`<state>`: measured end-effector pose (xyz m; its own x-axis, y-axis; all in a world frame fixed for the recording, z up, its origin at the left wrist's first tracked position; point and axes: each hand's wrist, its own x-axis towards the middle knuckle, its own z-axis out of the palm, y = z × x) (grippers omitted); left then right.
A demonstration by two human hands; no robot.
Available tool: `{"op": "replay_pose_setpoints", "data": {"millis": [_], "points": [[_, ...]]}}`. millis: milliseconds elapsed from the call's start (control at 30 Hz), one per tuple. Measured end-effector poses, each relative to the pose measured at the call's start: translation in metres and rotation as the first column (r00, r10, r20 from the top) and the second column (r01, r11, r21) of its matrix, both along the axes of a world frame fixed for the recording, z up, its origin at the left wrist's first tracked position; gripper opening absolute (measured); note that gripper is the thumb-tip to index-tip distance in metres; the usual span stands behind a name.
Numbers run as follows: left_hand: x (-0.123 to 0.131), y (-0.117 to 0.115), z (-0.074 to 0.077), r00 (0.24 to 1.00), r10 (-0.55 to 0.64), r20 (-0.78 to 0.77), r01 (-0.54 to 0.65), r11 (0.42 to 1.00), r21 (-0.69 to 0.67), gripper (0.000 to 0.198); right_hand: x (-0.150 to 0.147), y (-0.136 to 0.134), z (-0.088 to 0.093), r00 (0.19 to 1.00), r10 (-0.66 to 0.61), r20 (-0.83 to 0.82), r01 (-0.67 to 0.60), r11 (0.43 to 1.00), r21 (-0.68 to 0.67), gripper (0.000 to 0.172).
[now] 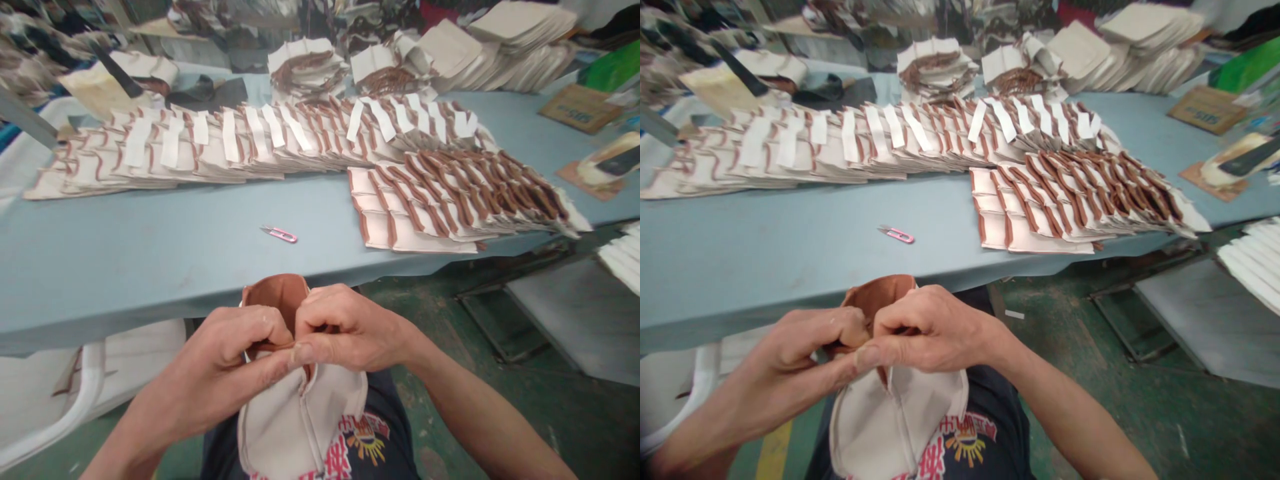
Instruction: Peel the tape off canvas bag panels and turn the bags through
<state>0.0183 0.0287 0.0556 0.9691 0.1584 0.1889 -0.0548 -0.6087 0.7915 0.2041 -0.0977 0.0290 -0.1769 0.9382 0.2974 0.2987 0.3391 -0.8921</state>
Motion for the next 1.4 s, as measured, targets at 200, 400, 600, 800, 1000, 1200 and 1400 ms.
{"op": "replay_pose_setpoints", "data": {"millis": [200, 400, 600, 800, 1000, 1200, 1400], "points": [[0.002, 0.009, -0.014, 0.997, -0.066, -0.027, 0.05, 0.921, -0.387, 0.047, -0.014, 0.0, -0.011, 0.89, 0.022, -0.456, -0.096, 0.986, -0.139, 0.042], [0.016, -0.008, -0.053, 0.999, 0.035, 0.03, 0.003, 0.597, -0.802, 0.062, -0.029, -0.001, -0.02, 0.885, -0.145, -0.443, 0.139, 0.989, -0.046, 0.044], [0.026, -0.012, -0.072, 0.998, 0.062, 0.008, -0.025, 0.514, -0.858, 0.068, -0.025, 0.003, -0.024, 0.933, -0.222, -0.282, 0.199, 0.974, -0.11, 0.052], [0.007, 0.01, -0.065, 1.0, 0.018, -0.008, -0.017, 0.607, -0.794, 0.064, -0.007, 0.007, -0.006, 0.984, -0.174, 0.028, 0.171, 0.98, 0.101, 0.043], [-0.004, 0.029, -0.04, 1.0, -0.001, -0.031, -0.018, 0.8, -0.6, 0.06, 0.001, 0.007, 0.007, 0.973, -0.162, 0.166, 0.137, 0.978, 0.156, 0.02], [0.005, 0.037, -0.007, 0.973, -0.181, -0.146, 0.125, 0.936, -0.327, 0.047, 0.002, 0.01, 0.01, 0.971, -0.133, 0.199, 0.104, 0.983, 0.148, 0.022], [0.014, 0.038, 0.0, 0.942, -0.27, -0.202, 0.196, 0.926, -0.324, 0.044, 0.004, 0.007, 0.011, 0.96, -0.131, 0.247, 0.104, 0.987, 0.12, 0.022]]}}
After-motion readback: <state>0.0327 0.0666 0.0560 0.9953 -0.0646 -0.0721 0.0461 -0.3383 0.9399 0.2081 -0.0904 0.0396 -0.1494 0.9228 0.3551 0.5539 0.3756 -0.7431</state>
